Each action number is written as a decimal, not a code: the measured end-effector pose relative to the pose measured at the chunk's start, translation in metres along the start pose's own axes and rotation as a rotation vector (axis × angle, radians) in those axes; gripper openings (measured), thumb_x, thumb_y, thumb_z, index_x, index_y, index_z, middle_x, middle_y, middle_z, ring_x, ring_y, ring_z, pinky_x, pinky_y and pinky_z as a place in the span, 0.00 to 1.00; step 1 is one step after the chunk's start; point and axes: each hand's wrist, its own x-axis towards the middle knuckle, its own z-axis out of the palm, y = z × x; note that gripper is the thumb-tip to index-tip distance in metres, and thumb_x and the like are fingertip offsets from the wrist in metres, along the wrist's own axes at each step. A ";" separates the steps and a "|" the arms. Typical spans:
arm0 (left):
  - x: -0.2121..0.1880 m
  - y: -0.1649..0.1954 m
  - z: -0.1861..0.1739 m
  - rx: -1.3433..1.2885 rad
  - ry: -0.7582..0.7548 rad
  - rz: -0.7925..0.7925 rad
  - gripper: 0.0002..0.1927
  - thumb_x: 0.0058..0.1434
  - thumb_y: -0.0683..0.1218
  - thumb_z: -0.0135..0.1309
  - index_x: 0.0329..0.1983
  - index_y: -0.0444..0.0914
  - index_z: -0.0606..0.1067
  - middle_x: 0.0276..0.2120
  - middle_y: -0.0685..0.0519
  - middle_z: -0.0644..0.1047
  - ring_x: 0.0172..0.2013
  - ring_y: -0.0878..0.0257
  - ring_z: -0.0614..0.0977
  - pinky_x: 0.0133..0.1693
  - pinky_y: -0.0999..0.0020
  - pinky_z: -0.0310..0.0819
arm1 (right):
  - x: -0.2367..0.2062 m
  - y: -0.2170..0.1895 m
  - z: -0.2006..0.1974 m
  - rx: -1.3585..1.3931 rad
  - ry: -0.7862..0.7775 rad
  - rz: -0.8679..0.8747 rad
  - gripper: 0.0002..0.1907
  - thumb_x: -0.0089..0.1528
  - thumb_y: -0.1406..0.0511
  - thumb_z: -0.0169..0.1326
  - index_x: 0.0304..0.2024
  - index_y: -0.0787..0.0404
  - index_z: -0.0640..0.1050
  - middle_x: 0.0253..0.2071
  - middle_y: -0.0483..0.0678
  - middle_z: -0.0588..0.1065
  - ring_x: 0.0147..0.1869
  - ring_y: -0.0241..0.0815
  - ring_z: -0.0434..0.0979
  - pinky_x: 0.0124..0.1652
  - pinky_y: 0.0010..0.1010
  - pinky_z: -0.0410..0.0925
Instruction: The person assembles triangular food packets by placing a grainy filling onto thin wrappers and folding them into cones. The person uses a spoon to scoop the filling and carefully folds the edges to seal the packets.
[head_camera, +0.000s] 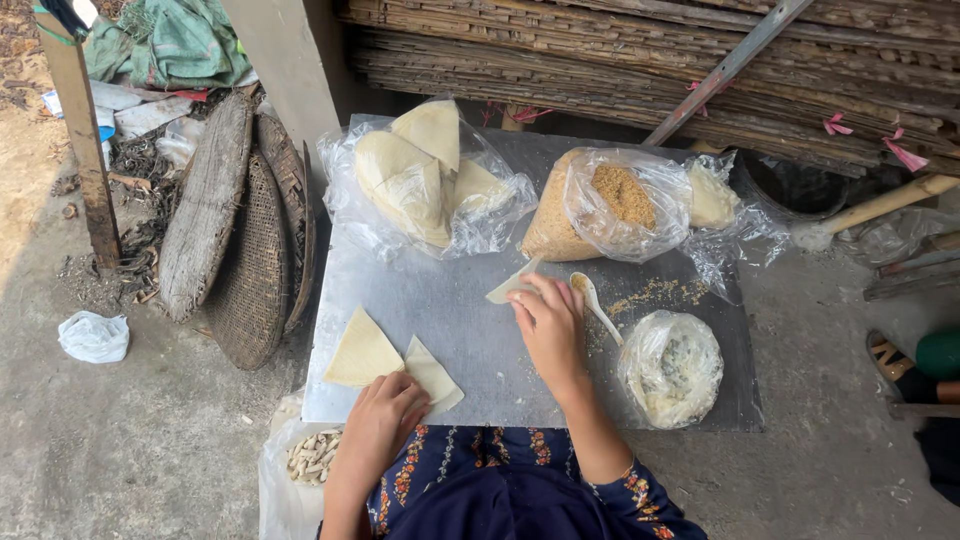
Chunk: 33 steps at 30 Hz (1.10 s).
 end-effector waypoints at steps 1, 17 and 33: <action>-0.001 0.001 0.001 0.003 0.005 0.003 0.07 0.55 0.44 0.61 0.37 0.40 0.79 0.40 0.51 0.78 0.44 0.51 0.79 0.48 0.57 0.71 | -0.004 0.002 0.003 -0.012 -0.060 0.009 0.07 0.56 0.68 0.64 0.37 0.58 0.84 0.49 0.46 0.77 0.53 0.49 0.73 0.54 0.42 0.62; 0.023 0.028 0.003 0.027 0.071 0.039 0.06 0.59 0.45 0.59 0.38 0.39 0.77 0.36 0.53 0.80 0.41 0.53 0.80 0.46 0.59 0.71 | -0.017 -0.033 -0.034 0.380 -0.508 -0.197 0.23 0.56 0.65 0.64 0.55 0.55 0.81 0.62 0.47 0.73 0.62 0.50 0.69 0.60 0.41 0.62; 0.044 0.035 0.006 0.018 -0.097 -0.012 0.17 0.48 0.44 0.65 0.42 0.38 0.77 0.47 0.51 0.75 0.49 0.50 0.76 0.51 0.56 0.70 | -0.001 0.023 -0.025 0.275 -0.173 0.115 0.06 0.59 0.69 0.60 0.40 0.61 0.81 0.52 0.46 0.78 0.51 0.49 0.80 0.50 0.39 0.70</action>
